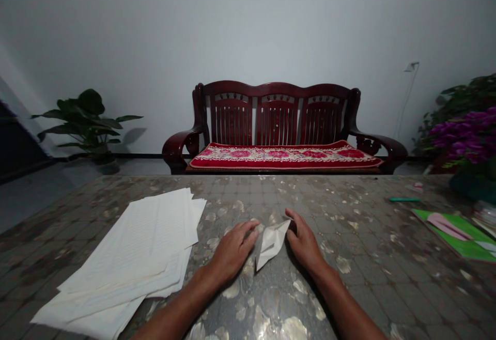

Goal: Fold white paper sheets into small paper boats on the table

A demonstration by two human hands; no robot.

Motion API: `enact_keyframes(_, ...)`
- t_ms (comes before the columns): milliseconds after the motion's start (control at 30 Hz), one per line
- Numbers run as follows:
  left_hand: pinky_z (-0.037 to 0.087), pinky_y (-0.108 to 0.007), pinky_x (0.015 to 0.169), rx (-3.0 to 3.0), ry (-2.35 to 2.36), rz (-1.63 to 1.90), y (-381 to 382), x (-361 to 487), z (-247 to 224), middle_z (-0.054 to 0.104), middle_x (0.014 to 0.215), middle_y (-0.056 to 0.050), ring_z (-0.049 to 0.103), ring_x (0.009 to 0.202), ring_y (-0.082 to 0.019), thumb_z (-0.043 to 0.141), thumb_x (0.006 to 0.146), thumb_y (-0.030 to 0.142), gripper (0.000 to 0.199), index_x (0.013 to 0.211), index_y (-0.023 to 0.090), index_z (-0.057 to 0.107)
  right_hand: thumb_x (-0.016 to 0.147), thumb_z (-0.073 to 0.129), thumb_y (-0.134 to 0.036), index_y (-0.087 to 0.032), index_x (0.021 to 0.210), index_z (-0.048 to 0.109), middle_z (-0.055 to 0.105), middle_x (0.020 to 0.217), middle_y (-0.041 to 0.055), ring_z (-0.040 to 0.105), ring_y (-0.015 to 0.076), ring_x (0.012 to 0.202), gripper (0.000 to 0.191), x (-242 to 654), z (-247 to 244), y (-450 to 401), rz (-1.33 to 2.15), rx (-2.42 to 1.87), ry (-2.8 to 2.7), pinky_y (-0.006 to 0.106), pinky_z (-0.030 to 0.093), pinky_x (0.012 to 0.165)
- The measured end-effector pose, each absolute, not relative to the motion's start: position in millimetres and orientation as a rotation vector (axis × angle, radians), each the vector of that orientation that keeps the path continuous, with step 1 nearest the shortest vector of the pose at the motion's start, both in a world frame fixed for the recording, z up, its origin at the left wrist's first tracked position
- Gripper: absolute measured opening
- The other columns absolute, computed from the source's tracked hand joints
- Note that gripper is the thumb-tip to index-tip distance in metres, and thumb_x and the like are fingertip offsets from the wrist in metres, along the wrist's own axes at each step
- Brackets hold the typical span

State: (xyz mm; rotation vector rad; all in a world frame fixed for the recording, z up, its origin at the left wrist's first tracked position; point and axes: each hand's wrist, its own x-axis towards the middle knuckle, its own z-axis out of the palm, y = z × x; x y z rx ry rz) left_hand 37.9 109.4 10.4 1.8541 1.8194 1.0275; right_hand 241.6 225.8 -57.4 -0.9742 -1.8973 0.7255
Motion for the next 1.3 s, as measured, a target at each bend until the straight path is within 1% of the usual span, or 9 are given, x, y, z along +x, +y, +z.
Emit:
enact_keyframes(100, 0.051, -0.032, 0.090, 1.819, 1.885, 0.977, 119.4, 42.0, 15.3, 0.070, 0.122, -0.008, 0.068, 0.106, -0.023, 0.049, 0.094, 0.036, 0.037, 0.125, 0.022, 0.065, 0.083, 0.047, -0.020, -0.019, 0.139, 0.051, 0.058, 0.139, 0.0136, 0.060, 0.0233, 0.122, 0.057, 236.7, -59.7, 228.0, 0.812, -0.931, -1.836, 0.044, 0.048, 0.106)
enact_keyframes(267, 0.049, -0.032, 0.083, 1.830, 1.994, 0.720, 146.2, 52.6, 32.8, 0.073, 0.102, -0.008, 0.068, 0.095, -0.026, 0.065, 0.081, 0.033, 0.040, 0.119, 0.019, 0.069, 0.085, 0.050, -0.026, -0.021, 0.141, 0.051, 0.056, 0.142, 0.0125, 0.062, 0.0221, 0.121, 0.056, 228.5, -60.3, 228.0, 1.038, -0.860, -1.691, 0.041, 0.048, 0.105)
enact_keyframes(433, 0.044, -0.024, 0.068, 1.508, 1.922, 0.786, 162.5, 51.1, 22.4, 0.067, 0.073, -0.001, 0.064, 0.075, -0.018, 0.062, 0.066, 0.007, 0.034, 0.097, 0.018, 0.072, 0.083, 0.057, -0.036, -0.022, 0.138, 0.055, 0.053, 0.145, 0.0122, 0.059, 0.0243, 0.125, 0.057, 228.0, -51.2, 222.4, 1.170, -0.890, -1.555, 0.042, 0.045, 0.108)
enact_keyframes(500, 0.043, -0.022, 0.059, 1.323, 1.906, 0.863, 162.6, 48.4, 11.2, 0.061, 0.065, 0.001, 0.060, 0.063, -0.015, 0.057, 0.067, 0.004, 0.031, 0.094, 0.015, 0.069, 0.081, 0.060, -0.039, -0.022, 0.137, 0.057, 0.056, 0.143, 0.0124, 0.062, 0.0258, 0.120, 0.058, 229.7, -48.2, 221.1, 1.185, -0.959, -1.498, 0.044, 0.046, 0.106)
enact_keyframes(600, 0.041, -0.019, 0.047, 1.156, 1.881, 0.916, 159.1, 46.3, -2.7, 0.056, 0.061, 0.004, 0.055, 0.050, -0.012, 0.051, 0.074, 0.006, 0.035, 0.107, 0.012, 0.062, 0.080, 0.063, -0.045, -0.023, 0.132, 0.061, 0.062, 0.136, 0.0126, 0.064, 0.0274, 0.113, 0.056, 231.4, -44.1, 219.8, 1.239, -1.044, -1.457, 0.045, 0.049, 0.100)
enact_keyframes(767, 0.046, -0.016, 0.048, 0.976, 1.814, 1.028, 156.0, 46.6, -8.4, 0.056, 0.066, 0.005, 0.060, 0.051, -0.010, 0.052, 0.079, 0.008, 0.050, 0.129, 0.012, 0.048, 0.081, 0.063, -0.050, -0.021, 0.125, 0.064, 0.064, 0.128, 0.0134, 0.065, 0.0263, 0.104, 0.053, 230.9, -32.3, 209.8, 1.347, -1.034, -1.497, 0.040, 0.052, 0.088)
enact_keyframes(967, 0.047, -0.018, 0.045, 0.956, 1.792, 1.040, 157.1, 45.7, -2.2, 0.060, 0.059, 0.005, 0.063, 0.049, -0.014, 0.055, 0.080, 0.007, 0.072, 0.148, 0.014, 0.032, 0.076, 0.066, -0.039, -0.023, 0.120, 0.063, 0.057, 0.123, 0.0095, 0.061, 0.0224, 0.099, 0.047, 234.9, -16.6, 176.5, 1.103, -0.976, -1.714, 0.034, 0.053, 0.082)
enact_keyframes(1133, 0.044, -0.020, 0.042, 1.024, 1.844, 0.964, 155.4, 44.2, 0.2, 0.061, 0.054, 0.005, 0.062, 0.045, -0.017, 0.056, 0.086, 0.015, 0.070, 0.151, 0.015, 0.030, 0.070, 0.068, -0.025, -0.029, 0.124, 0.058, 0.052, 0.115, 0.0035, 0.059, 0.0187, 0.092, 0.055, 234.7, -14.5, 156.4, 0.839, -1.035, -2.004, 0.033, 0.052, 0.083)
enact_keyframes(1300, 0.044, -0.019, 0.041, 1.051, 1.853, 0.978, 155.8, 40.9, -5.4, 0.060, 0.054, 0.005, 0.061, 0.043, -0.016, 0.055, 0.090, 0.029, 0.065, 0.149, 0.015, 0.032, 0.072, 0.063, -0.023, -0.027, 0.121, 0.059, 0.055, 0.106, 0.0026, 0.061, 0.0196, 0.090, 0.049, 230.4, -18.0, 156.3, 0.683, -1.081, -2.047, 0.032, 0.052, 0.081)
